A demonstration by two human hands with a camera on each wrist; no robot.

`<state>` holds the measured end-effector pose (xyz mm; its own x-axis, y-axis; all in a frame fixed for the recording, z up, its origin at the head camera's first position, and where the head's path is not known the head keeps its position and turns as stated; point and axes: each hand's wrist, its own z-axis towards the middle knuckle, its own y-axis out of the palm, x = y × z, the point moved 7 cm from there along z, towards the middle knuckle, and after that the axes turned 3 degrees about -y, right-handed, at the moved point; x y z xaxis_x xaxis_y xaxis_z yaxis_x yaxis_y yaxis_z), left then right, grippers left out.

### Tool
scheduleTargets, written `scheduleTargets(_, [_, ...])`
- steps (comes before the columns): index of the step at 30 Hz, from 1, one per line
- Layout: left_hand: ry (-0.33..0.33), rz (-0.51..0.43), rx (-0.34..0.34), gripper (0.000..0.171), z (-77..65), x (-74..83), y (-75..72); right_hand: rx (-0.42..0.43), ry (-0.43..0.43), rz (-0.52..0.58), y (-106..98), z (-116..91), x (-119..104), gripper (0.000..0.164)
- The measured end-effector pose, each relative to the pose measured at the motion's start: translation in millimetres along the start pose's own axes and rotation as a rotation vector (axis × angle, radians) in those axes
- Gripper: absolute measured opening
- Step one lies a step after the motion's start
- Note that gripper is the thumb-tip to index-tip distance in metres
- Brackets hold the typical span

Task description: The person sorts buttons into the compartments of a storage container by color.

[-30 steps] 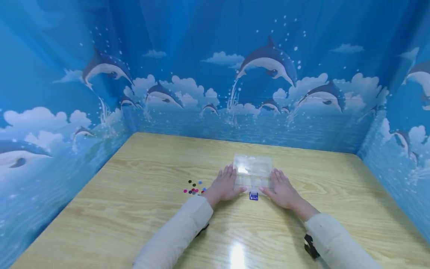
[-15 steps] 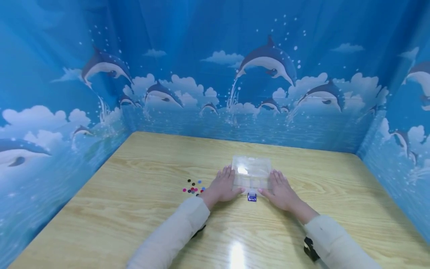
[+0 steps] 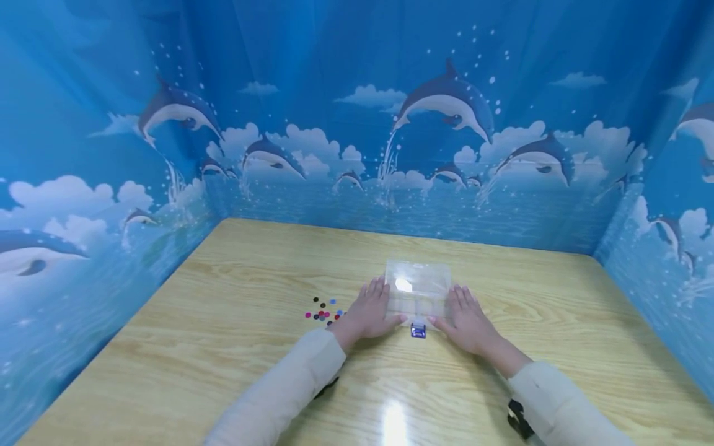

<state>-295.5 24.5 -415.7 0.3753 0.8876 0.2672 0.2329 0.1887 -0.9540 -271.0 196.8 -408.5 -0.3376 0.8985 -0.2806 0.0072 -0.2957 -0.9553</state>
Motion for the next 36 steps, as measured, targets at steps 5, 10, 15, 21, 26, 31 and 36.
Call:
scheduleTargets(5, [0.005,-0.018,-0.004,0.079,-3.6,0.0,-0.7,0.000,0.000,-0.002,2.3,-1.0,0.1,0.083])
scheduleTargets(10, [0.006,-0.034,-0.014,0.080,-6.0,0.0,-0.7,-0.001,0.002,0.002,3.9,-1.9,-0.5,0.085])
scheduleTargets(15, [0.003,-0.041,-0.011,0.079,-6.0,-0.7,1.0,0.009,0.001,-0.001,3.1,-3.7,-2.7,0.084])
scheduleTargets(21, [0.011,-0.030,-0.007,0.079,-6.5,-1.8,3.6,0.023,-0.004,-0.012,0.4,-6.7,-6.1,0.082])
scheduleTargets(26, [0.026,-0.035,-0.005,0.079,-10.1,-0.3,2.2,0.032,-0.009,-0.017,1.5,-8.3,-5.8,0.081])
scheduleTargets(31, [0.027,-0.047,0.005,0.080,-12.7,-1.1,2.3,0.042,-0.016,-0.018,3.2,-8.8,-6.9,0.081])
scheduleTargets(36, [0.029,-0.066,-0.001,0.080,-16.1,0.9,3.0,0.040,-0.009,-0.022,2.6,-11.9,-7.1,0.081])
